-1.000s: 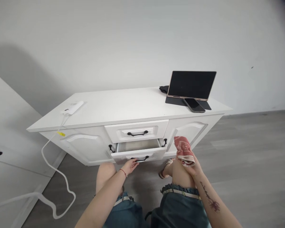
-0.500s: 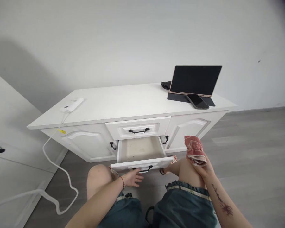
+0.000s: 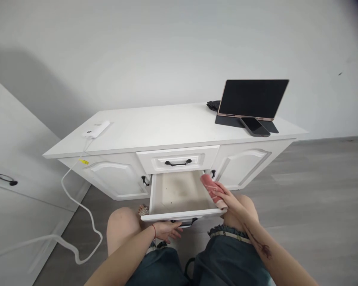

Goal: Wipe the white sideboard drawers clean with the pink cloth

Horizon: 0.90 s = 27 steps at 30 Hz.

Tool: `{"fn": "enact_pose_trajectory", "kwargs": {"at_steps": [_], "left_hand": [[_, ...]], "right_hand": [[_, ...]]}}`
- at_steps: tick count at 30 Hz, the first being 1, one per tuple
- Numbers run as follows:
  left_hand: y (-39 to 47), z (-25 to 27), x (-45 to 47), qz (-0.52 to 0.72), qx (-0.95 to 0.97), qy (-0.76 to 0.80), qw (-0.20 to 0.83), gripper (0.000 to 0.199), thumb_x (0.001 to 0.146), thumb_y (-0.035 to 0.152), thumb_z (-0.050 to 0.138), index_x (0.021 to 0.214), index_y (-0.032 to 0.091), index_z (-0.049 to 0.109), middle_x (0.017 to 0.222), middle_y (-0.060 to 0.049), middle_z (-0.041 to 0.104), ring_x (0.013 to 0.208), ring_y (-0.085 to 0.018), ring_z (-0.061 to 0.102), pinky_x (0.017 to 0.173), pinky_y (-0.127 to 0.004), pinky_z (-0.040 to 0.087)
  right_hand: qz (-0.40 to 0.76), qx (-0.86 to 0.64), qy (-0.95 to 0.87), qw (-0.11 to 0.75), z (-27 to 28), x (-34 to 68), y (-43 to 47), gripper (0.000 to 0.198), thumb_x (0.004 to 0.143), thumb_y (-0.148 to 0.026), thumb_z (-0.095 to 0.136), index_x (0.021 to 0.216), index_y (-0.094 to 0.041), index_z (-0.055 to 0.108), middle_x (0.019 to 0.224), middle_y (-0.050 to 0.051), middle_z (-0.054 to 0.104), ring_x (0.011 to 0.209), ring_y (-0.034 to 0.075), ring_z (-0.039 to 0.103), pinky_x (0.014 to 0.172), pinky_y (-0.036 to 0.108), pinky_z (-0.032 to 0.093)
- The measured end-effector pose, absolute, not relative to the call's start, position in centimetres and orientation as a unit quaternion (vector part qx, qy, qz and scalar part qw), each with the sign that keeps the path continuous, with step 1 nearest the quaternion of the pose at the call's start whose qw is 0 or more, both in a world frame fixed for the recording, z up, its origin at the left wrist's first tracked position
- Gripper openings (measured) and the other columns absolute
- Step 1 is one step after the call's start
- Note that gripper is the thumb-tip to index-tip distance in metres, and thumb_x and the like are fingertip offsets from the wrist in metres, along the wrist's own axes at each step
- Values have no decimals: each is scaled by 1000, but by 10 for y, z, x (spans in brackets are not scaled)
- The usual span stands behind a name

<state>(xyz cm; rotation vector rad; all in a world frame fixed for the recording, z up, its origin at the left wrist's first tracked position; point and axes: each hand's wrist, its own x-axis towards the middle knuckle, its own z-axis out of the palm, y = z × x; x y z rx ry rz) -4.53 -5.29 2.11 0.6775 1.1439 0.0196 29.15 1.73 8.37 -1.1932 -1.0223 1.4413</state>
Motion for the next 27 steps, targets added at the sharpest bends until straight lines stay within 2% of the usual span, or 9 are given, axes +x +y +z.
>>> {"fn": "enact_pose_trajectory", "kwargs": {"at_steps": [5, 8, 12, 14, 16, 18, 20, 24, 27], "left_hand": [[-50, 13, -47, -4, 330, 523, 786, 47, 73, 69, 59, 81, 23, 63, 91, -16, 67, 118, -36, 55, 94, -63, 37], [-48, 12, -47, -20, 343, 518, 784, 49, 73, 71, 57, 80, 23, 64, 90, -15, 67, 111, -36, 58, 96, -66, 35], [-46, 14, -46, -31, 354, 515, 780, 49, 73, 73, 55, 76, 24, 62, 80, -10, 67, 95, -34, 63, 89, -69, 38], [-45, 14, -45, -31, 358, 511, 781, 50, 73, 74, 53, 76, 25, 62, 77, -8, 67, 90, -34, 65, 86, -68, 41], [-45, 14, -46, -32, 361, 504, 784, 52, 73, 75, 52, 78, 25, 63, 77, -8, 67, 89, -33, 66, 84, -66, 42], [-44, 13, -46, -35, 364, 498, 786, 54, 72, 77, 51, 80, 25, 64, 76, -7, 66, 89, -34, 67, 82, -65, 44], [-44, 11, -46, -37, 369, 496, 785, 56, 69, 80, 52, 80, 26, 65, 74, -6, 65, 89, -35, 67, 81, -64, 44], [-43, 4, -47, -41, 380, 495, 780, 60, 63, 85, 51, 76, 28, 64, 73, -5, 64, 93, -35, 67, 86, -62, 43], [-43, -2, -47, -45, 386, 500, 774, 62, 62, 88, 48, 76, 30, 65, 76, -4, 65, 96, -35, 68, 91, -64, 39]], "right_hand": [[568, -469, -545, 400, 71, 254, 58, 45, 70, -26, 75, 115, -25, 67, 124, 7, 66, 112, 24, 61, 100, 42, 48], [494, -469, -684, 260, 66, 235, 78, 43, 71, -26, 71, 114, -23, 69, 120, 10, 66, 106, 27, 63, 97, 44, 47], [383, -376, -840, 79, 61, 215, 85, 48, 74, -16, 63, 121, -24, 69, 115, 11, 65, 94, 25, 65, 90, 41, 48], [289, -321, -902, -19, 57, 210, 84, 47, 79, -16, 60, 124, -27, 67, 121, 11, 63, 106, 27, 61, 95, 43, 45], [216, -292, -927, -90, 50, 207, 81, 40, 80, -17, 63, 117, -29, 70, 133, 12, 58, 121, 32, 53, 100, 48, 41], [175, -279, -935, -130, 42, 205, 79, 35, 81, -18, 64, 113, -28, 72, 143, 12, 51, 128, 34, 47, 101, 51, 40], [166, -269, -936, -151, 34, 203, 76, 36, 84, -18, 60, 118, -28, 69, 147, 13, 47, 124, 34, 51, 98, 49, 43], [178, -279, -929, -164, 21, 200, 75, 39, 88, -18, 55, 124, -30, 66, 143, 13, 51, 112, 31, 60, 88, 42, 50], [194, -325, -912, -159, 11, 202, 85, 44, 85, -14, 56, 125, -30, 65, 136, 14, 57, 104, 31, 64, 83, 41, 52]]}}
